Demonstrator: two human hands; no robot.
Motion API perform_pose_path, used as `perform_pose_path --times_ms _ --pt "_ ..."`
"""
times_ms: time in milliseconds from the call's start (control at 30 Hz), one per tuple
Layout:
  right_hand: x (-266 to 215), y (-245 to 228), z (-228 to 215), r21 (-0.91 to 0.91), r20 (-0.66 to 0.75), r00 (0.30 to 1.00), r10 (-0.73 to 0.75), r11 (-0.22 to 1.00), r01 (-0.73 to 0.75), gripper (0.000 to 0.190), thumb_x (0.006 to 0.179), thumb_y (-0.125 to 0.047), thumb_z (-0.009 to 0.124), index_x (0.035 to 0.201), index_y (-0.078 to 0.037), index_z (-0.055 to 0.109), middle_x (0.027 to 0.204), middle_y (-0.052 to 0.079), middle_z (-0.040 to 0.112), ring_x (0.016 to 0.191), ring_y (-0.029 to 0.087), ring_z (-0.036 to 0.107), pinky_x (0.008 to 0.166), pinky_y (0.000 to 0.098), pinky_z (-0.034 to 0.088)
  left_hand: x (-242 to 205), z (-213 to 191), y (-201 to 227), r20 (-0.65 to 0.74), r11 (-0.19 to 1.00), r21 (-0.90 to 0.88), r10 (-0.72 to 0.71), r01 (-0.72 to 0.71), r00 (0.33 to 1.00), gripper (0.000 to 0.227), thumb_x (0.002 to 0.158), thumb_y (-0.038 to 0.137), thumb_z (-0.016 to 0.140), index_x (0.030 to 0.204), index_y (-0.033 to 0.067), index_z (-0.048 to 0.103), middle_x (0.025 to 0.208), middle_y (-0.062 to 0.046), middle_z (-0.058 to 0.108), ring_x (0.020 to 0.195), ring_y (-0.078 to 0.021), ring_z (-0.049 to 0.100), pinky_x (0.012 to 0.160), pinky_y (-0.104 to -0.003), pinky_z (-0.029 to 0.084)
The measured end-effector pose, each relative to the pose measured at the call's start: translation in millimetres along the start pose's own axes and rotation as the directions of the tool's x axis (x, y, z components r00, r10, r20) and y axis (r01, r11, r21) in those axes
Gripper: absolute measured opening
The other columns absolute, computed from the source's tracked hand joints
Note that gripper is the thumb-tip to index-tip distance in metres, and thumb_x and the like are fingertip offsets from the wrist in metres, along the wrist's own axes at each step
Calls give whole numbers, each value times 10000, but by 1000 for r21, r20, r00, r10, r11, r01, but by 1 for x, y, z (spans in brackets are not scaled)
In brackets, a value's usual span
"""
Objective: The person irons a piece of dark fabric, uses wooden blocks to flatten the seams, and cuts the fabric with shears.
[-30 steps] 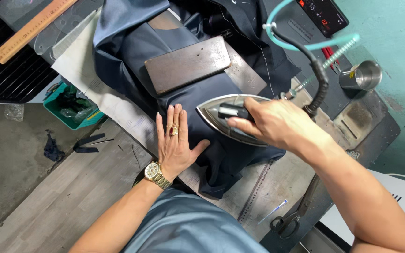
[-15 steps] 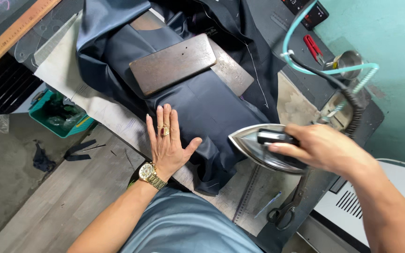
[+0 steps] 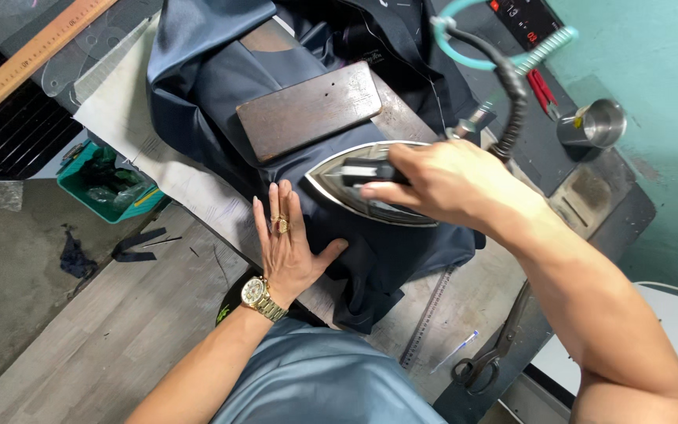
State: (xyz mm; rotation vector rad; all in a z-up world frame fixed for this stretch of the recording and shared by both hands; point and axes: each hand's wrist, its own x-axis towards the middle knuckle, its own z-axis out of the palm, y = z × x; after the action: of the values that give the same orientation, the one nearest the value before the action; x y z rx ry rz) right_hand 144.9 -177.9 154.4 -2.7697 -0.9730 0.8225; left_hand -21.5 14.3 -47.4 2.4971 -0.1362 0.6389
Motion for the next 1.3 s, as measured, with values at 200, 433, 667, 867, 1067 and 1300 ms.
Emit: perform_pose_path --times_ms 200,433,667,867,1067,1300 --pt "0 -3 -2 -83 162 978 -129 986 144 614 982 -750 430 950 -159 594 681 146 703 695 381 745 706 495 592 -4 1 0 14 999 -39 -31 32 999 1137 876 651 696 1539 -154 243 1594 -375 294 1484 -530 296 1197 -715 144" --pt "-39 30 23 -130 231 967 -109 981 142 611 941 -797 444 956 -196 551 710 125 702 722 367 756 712 486 605 -4 3 0 32 1000 -24 -1 2 999 1114 900 658 665 1527 -164 249 1587 -388 291 1482 -536 290 1198 -710 150" --pt "-94 70 46 -68 242 970 4 998 12 600 939 -772 486 848 -179 480 651 99 650 628 406 642 592 495 499 -6 0 4 75 999 45 -31 28 997 1049 983 694 557 1588 -66 161 1663 -293 192 1578 -454 214 1299 -677 163" --pt "-210 185 72 282 -25 720 694 696 -660 286 1082 -374 612 1025 -129 748 734 90 737 668 239 626 698 366 467 -10 5 -1 88 998 47 -36 32 995 1064 985 711 554 1615 -27 116 1683 -277 143 1593 -447 186 1303 -671 137" --pt "-197 267 148 880 -94 338 936 237 -411 600 1313 -452 530 850 -93 398 653 96 459 442 184 420 339 363 400 -11 1 1 106 996 69 -54 47 993 1049 981 709 528 1612 -27 128 1682 -288 126 1594 -443 163 1302 -665 115" --pt "-193 347 225 949 -185 265 946 242 -202 427 1294 -415 535 1140 -21 594 791 134 645 500 182 566 399 322 503 4 -10 2 8 995 91 -39 38 999 952 982 657 563 1570 -37 281 1653 -286 233 1566 -436 261 1292 -635 202"
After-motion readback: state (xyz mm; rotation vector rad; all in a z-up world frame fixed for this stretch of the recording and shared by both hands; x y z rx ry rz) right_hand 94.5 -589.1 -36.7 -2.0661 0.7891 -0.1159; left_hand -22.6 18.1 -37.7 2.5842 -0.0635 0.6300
